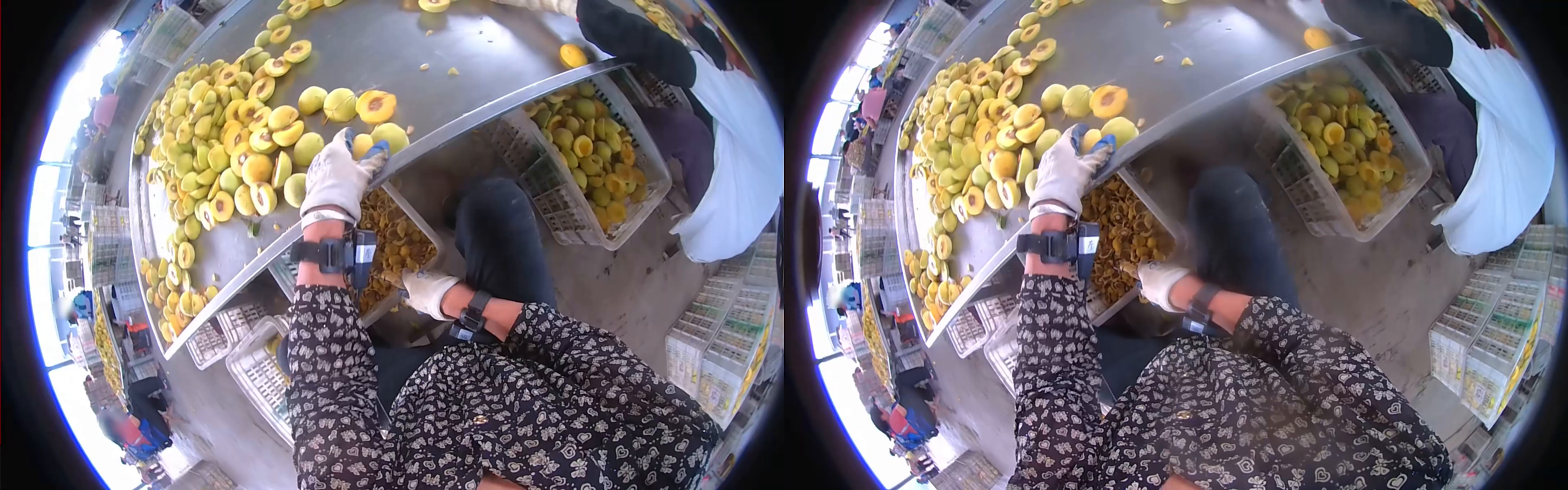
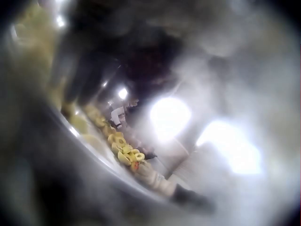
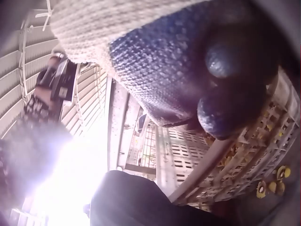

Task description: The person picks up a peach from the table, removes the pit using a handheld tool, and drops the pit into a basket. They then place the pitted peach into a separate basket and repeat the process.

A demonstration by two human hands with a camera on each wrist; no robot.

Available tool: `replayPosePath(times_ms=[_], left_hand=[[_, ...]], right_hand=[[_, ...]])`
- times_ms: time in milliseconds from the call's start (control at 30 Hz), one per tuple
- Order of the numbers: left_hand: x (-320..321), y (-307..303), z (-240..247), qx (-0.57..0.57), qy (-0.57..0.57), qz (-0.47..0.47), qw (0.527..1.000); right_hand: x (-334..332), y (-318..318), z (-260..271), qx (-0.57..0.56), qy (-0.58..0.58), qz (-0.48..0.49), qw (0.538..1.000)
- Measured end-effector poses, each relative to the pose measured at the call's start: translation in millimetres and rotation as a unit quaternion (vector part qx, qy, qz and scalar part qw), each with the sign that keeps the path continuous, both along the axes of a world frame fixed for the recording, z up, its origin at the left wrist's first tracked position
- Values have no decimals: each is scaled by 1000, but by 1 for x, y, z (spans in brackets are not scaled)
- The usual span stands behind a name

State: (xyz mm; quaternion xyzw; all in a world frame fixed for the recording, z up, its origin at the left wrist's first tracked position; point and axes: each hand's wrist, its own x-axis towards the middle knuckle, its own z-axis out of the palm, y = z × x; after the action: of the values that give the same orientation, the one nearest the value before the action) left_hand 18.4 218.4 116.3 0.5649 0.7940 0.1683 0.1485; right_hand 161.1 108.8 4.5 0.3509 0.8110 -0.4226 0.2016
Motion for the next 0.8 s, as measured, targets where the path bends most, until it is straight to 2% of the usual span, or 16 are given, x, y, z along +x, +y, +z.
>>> replayPosePath(times_ms=[67, 100, 133, 167, 200, 233, 267, 333, 367, 400, 500, 533, 600, 633, 767, 800], left_hand=[[-2, 6, -4, 6, 6, -13, 1000], [-5, 6, -5, 12, 11, -18, 1000], [-10, 3, -9, 13, 11, -15, 1000], [-17, 0, -16, 69, -165, 11, 984], [-24, -4, -15, 123, -335, 34, 934], [-34, -10, -10, 131, -415, 51, 899], [-44, -18, -10, 146, -544, 60, 824], [-52, -39, -3, 180, -702, 47, 687], [-59, -45, -17, 228, -626, -18, 745], [-58, -60, -7, 194, -816, 4, 545], [-53, -100, -12, 265, -881, 7, 392], [-49, -113, -15, 274, -878, 17, 391], [-41, -137, -22, 345, -854, 135, 364], [-41, -148, -28, 358, -844, 148, 372], [-33, -177, -37, 357, -843, 133, 380], [-29, -179, -36, 366, -798, 147, 456]], right_hand=[[2, 2, 11, 32, 23, 14, 999], [3, 1, 6, -16, 60, -79, 995], [2, 0, -1, -16, 61, -75, 995], [0, 0, -9, -21, 61, -79, 995], [-3, 0, -8, -26, 62, -84, 994], [-2, -2, -7, -28, 64, -81, 994], [1, -1, -5, -37, 88, -100, 990], [0, 3, 0, -45, 119, -105, 986], [-1, 3, 0, -142, 127, -180, 965], [-1, 1, -1, -242, 127, -250, 929], [2, 8, 14, -240, 175, -258, 919], [2, 10, 22, -237, 171, -266, 919], [3, 7, 14, -113, 239, -261, 928], [6, 10, 41, -169, 253, -289, 908], [0, 12, 113, -143, 266, -265, 916], [-4, 12, 126, -110, 245, -206, 941]])
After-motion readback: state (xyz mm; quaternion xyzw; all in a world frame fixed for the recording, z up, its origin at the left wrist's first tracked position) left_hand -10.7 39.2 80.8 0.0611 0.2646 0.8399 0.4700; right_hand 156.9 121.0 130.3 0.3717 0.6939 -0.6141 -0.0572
